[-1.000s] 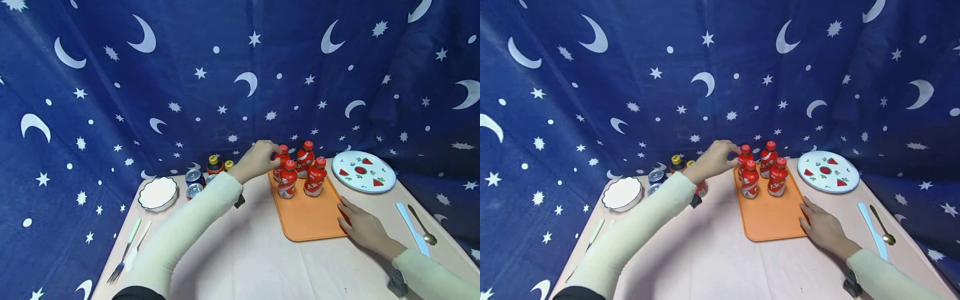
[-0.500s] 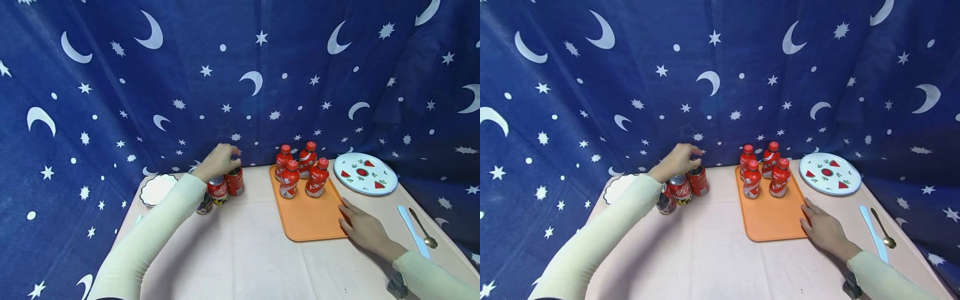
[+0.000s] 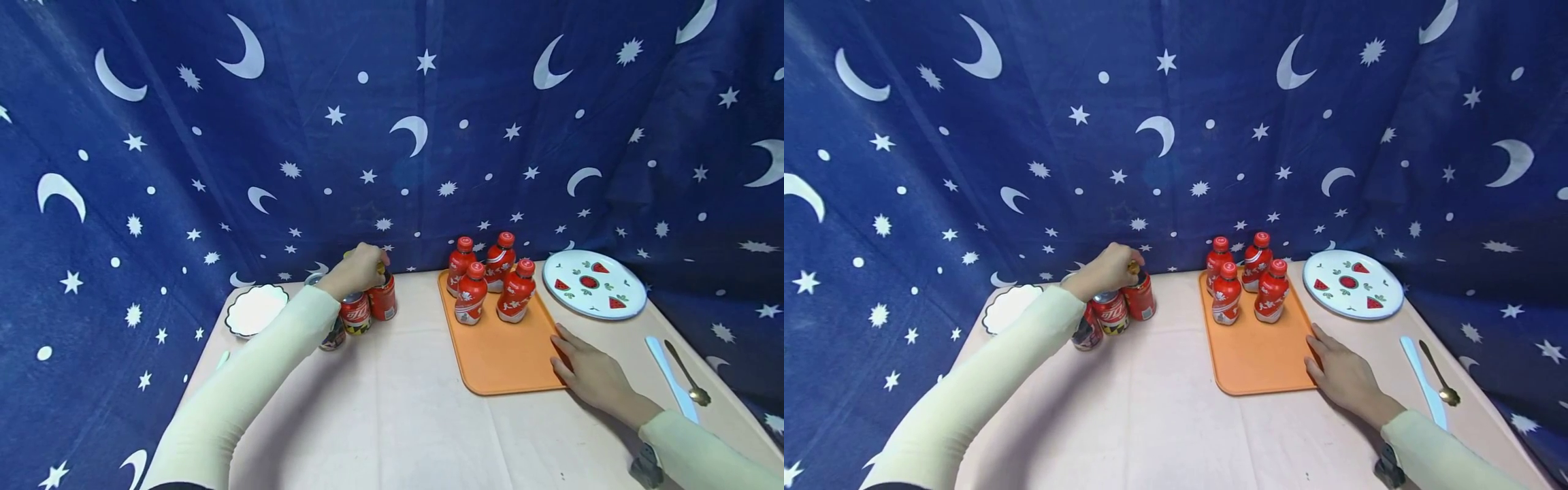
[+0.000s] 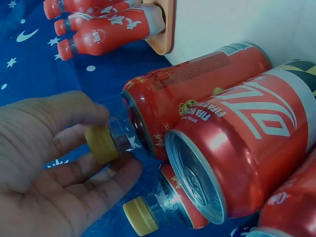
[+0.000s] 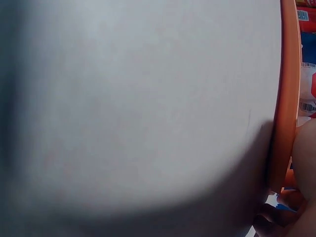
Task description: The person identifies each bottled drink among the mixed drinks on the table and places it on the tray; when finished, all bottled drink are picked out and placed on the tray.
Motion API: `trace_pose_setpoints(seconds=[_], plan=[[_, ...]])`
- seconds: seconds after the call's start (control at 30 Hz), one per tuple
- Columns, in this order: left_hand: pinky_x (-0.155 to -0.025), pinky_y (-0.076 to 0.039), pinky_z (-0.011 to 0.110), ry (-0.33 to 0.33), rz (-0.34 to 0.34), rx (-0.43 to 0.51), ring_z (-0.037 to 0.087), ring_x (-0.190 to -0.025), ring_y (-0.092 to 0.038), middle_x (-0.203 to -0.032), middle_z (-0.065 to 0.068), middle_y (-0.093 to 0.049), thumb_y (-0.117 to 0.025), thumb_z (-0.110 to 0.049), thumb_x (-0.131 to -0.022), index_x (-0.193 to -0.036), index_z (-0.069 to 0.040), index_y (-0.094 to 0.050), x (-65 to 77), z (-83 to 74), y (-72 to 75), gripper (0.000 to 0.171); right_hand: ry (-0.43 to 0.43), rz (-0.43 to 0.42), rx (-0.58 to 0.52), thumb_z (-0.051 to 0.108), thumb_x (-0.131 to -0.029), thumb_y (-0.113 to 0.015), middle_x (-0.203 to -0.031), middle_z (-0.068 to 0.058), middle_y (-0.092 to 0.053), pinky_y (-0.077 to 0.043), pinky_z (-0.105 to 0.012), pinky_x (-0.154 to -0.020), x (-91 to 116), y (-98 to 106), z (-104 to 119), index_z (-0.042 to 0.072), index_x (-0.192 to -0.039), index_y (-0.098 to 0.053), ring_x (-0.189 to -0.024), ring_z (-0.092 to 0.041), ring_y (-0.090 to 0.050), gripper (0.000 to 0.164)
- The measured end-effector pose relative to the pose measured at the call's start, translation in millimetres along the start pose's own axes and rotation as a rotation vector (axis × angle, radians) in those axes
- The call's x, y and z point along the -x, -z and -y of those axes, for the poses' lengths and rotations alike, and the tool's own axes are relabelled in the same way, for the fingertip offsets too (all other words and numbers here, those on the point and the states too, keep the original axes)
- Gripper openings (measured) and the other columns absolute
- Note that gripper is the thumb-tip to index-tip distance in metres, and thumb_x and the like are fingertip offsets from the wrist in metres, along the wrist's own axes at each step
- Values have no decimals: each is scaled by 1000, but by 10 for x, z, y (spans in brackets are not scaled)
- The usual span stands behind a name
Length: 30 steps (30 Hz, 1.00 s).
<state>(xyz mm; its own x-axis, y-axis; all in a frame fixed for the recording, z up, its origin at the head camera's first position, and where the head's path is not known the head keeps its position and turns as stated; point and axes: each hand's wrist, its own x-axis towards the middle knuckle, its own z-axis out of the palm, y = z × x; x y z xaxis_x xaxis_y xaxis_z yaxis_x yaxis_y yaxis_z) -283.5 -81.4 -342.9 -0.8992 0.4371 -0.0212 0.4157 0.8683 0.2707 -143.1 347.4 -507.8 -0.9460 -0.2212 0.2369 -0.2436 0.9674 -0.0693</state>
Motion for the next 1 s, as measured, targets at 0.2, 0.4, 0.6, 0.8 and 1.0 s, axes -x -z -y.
trace_pose_setpoints(seconds=[0.2, 0.4, 0.6, 0.8, 1.0], plan=[[-64, -51, 24, -34, 5, 28, 14, -84, -59, -100, 7, -64, -71, -8, -74, -103, -3, -67, -59, -12, -26, 30, -6, 6, 0, 33, -84, -59, -139, -17, -40, -44, -53, -81, 2, -6, -9, -1, -124, -54, -114, -40, -48, 52], [-63, -51, 24, -10, -13, 28, 14, -80, -59, -97, 6, -64, -70, -8, -73, -102, -4, -67, -90, -19, -64, 29, -11, 13, 1, 32, -84, -59, -139, -17, -40, -45, -52, -81, 2, -5, -17, 0, -124, -55, -115, -39, -48, 52], [-60, -51, 24, 41, -38, 79, 15, -77, -58, -92, 5, -63, -74, -11, -72, -99, -5, -66, -92, -8, -95, 29, -8, 12, 9, 33, -84, -60, -139, -17, -41, -45, -52, -81, 4, -24, -14, 0, -124, -55, -114, -39, -48, 53], [-56, -49, 22, 29, -63, 82, 15, -74, -58, -85, 4, -62, -75, -11, -71, -95, -5, -66, -93, -21, -99, 27, -12, 11, 14, 33, -84, -59, -139, -18, -40, -44, -53, -83, -3, -34, -10, -1, -125, -54, -115, -40, -47, 53], [-58, -50, 23, 1, -62, 80, 16, -79, -57, -89, 4, -63, -75, -11, -70, -98, -4, -67, -91, -89, -97, 30, -19, 30, 11, 32, -85, -59, -140, -18, -39, -43, -54, -84, -9, 1, 0, -1, -126, -53, -117, -40, -46, 53]])
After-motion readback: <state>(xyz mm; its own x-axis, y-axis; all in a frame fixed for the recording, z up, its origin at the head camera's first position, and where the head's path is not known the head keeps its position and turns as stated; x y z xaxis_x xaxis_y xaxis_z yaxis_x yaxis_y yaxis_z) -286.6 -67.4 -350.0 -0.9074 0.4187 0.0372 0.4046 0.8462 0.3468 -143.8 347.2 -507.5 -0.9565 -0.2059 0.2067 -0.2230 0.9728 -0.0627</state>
